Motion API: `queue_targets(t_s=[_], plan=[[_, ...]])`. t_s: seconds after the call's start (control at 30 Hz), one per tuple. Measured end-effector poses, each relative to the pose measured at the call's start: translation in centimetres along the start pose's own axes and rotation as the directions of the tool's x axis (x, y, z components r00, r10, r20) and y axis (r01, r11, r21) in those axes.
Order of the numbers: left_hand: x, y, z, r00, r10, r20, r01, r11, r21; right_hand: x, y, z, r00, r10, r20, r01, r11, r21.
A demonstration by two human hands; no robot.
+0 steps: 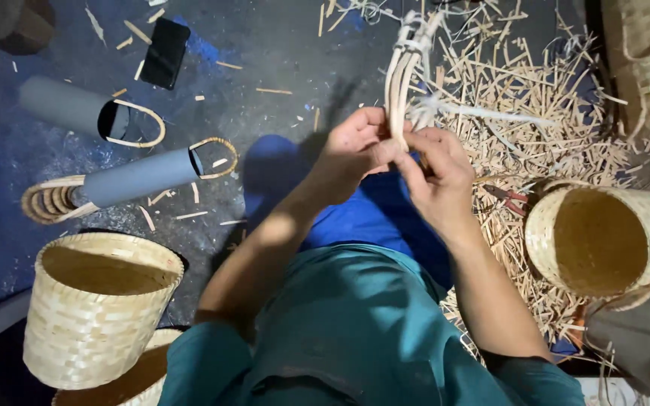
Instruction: The person weaves strips of bamboo around a curved wooden frame to create a handle, using scissors to trim excess material.
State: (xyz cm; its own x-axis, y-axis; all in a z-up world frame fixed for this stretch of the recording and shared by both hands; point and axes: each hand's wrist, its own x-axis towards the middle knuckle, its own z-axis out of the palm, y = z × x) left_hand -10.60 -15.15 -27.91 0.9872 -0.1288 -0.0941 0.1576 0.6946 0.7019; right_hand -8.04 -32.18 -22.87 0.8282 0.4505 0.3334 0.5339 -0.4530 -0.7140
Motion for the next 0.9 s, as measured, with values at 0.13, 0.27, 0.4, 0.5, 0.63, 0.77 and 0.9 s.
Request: queue_targets(t_s=[0.13, 0.27, 0.4, 0.5, 0.63, 0.77, 0.9], plan=[[0.6, -1.2, 1.0, 0.997, 0.07, 0.008, -0.071, 0.99, 0.126, -1.2, 0.1, -1.4, 1.0, 0.024, 0.003, -0.024, 0.998, 0.066], [0.2, -1.8, 0.9, 0.996, 0.061, 0.066, -0.065, 0.997, 0.049, -1.7, 0.0, -1.9, 0.991, 0.129, 0.019, -0.13, 0.987, 0.094], [-0.2, -2.5, 1.3, 0.992, 0.105, 0.068, -0.11, 0.991, 0.071, -1.8, -0.2, -2.2, 0.999, -0.028, 0.029, 0.027, 0.998, 0.054], [-0.6, -1.8, 1.3, 0.997, 0.075, -0.017, -0.071, 0.984, 0.165, -1.2, -0.5, -2.3, 0.996, -0.084, 0.032, 0.081, 0.993, 0.08], [-1.2, -0.1, 2.2, 0.996, -0.008, -0.093, 0.017, 0.995, 0.095, -0.9, -0.8, -2.4, 0.999, -0.013, 0.037, 0.009, 0.994, 0.107], [-1.5, 0.9, 3.0, 0.994, -0.07, -0.086, 0.081, 0.987, 0.141, -1.4, 0.2, -2.2, 1.0, -0.004, -0.001, 0.004, 0.997, 0.072], [-1.2, 0.2, 2.4, 0.999, -0.039, -0.034, 0.045, 0.985, 0.168, -2.3, 2.1, -1.6, 0.96, 0.264, 0.097, -0.277, 0.83, 0.484]])
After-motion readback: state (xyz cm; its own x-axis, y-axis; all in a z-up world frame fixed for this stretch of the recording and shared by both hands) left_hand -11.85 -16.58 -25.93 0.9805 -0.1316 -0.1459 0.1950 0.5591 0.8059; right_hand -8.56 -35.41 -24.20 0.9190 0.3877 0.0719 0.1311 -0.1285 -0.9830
